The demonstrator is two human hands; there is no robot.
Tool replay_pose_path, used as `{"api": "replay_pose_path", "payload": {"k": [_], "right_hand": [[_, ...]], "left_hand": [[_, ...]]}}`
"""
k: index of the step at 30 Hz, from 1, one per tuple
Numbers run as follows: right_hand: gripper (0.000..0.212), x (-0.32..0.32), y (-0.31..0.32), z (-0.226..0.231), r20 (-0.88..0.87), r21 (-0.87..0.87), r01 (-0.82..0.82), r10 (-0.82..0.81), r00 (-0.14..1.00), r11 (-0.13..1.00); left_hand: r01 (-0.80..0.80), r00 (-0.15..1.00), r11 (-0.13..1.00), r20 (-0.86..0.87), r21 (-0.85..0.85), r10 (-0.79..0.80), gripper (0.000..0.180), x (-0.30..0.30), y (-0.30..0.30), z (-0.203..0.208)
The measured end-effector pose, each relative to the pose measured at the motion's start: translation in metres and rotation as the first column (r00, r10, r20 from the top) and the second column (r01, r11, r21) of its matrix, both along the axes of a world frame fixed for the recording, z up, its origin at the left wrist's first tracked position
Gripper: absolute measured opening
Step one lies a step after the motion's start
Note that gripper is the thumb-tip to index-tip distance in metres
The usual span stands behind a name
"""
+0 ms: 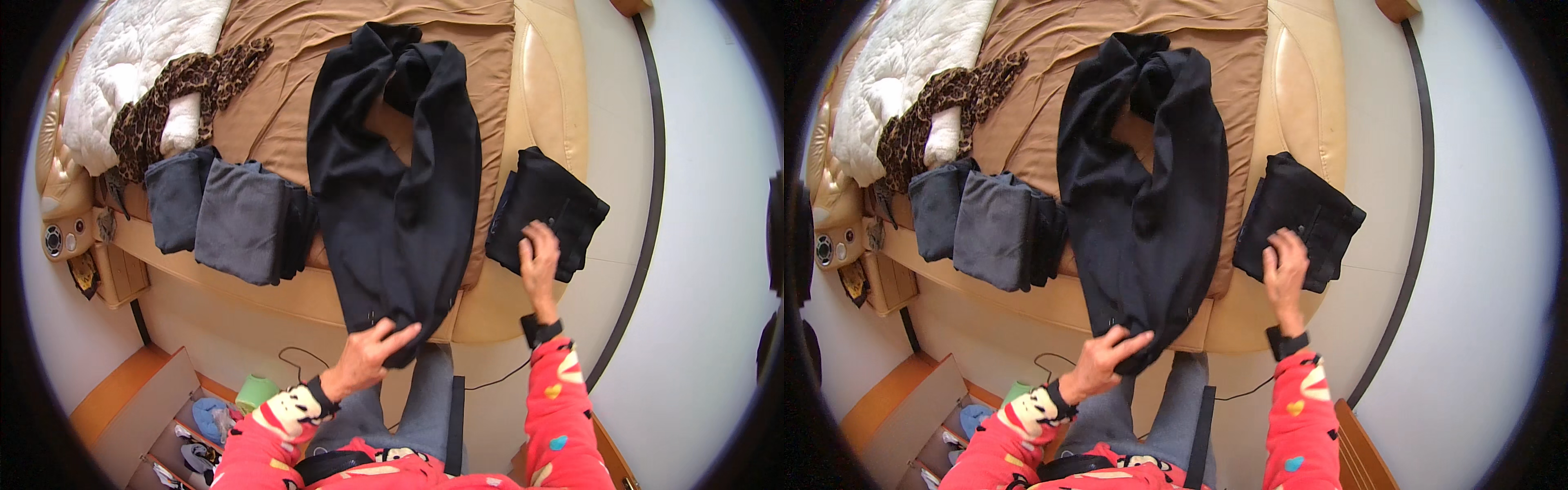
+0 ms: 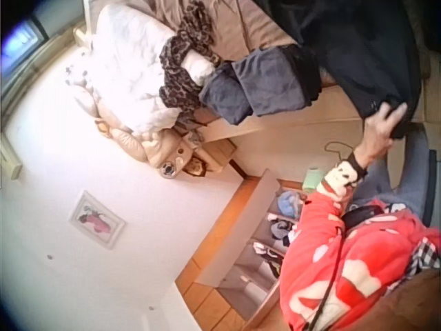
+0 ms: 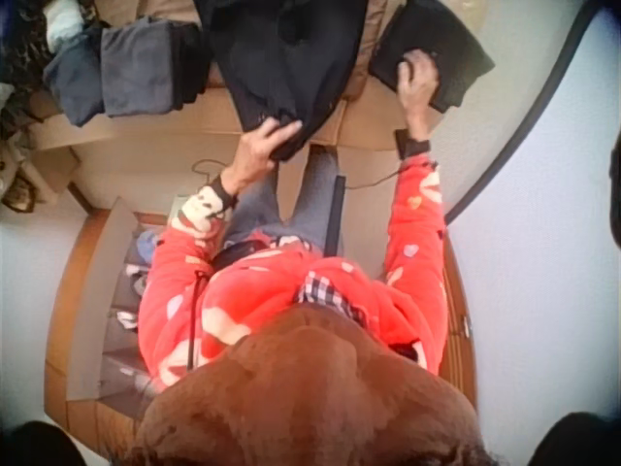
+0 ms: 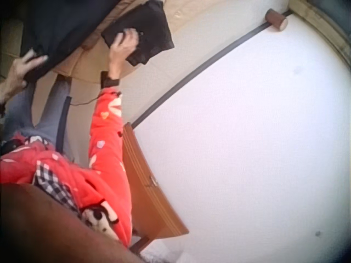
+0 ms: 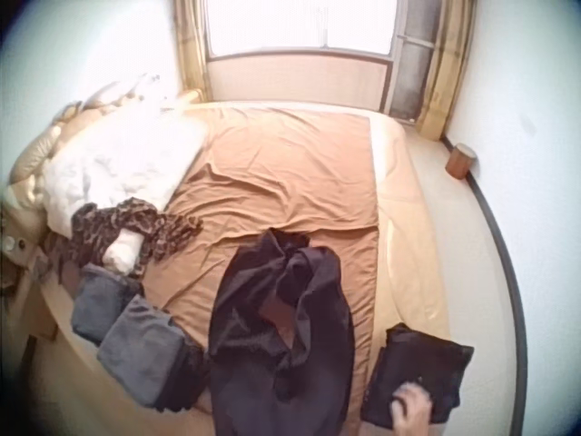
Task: The person folds several pairs of pants on a bed, including grey, dark blue, and black trousers. After folding each pair, the person places them into a wardrobe shelf.
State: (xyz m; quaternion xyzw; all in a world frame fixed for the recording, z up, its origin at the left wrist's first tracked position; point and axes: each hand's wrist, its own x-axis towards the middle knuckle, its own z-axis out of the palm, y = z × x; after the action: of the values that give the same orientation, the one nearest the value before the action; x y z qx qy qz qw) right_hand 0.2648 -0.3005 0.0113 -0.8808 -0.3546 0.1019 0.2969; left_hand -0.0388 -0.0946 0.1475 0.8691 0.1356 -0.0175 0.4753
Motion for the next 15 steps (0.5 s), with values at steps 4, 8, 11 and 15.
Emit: {"api": "replay_pose_path", "payload": {"k": [4, 8, 11, 15], "right_hand": [[0.052, -0.088, 0.004, 0.009, -0.26, -0.146, 0.024, -0.062, 0.964, 0.989], [0.084, -0.11, 0.03, -0.003, -0.381, -0.139, 0.08, -0.128, 0.916, 0.987], [0.106, -0.108, 0.072, -0.013, -0.532, -0.213, 0.168, -0.258, 0.806, 0.963], [0.118, -0.124, 0.132, -0.025, -0.537, -0.247, 0.197, -0.303, 0.787, 0.949]], "left_hand": [[0.065, 0.996, 0.979, -0.047, -0.191, -0.075, 0.065, -0.051, -0.037, 0.018], [0.242, 0.959, 0.88, -0.035, -0.408, -0.28, 0.05, -0.079, -0.069, 0.031], [0.36, 0.916, 0.774, 0.039, -0.522, -0.399, 0.051, -0.084, -0.087, 0.037], [0.498, 0.843, 0.628, 0.165, -0.598, -0.512, 0.057, -0.076, -0.103, 0.042]]}}
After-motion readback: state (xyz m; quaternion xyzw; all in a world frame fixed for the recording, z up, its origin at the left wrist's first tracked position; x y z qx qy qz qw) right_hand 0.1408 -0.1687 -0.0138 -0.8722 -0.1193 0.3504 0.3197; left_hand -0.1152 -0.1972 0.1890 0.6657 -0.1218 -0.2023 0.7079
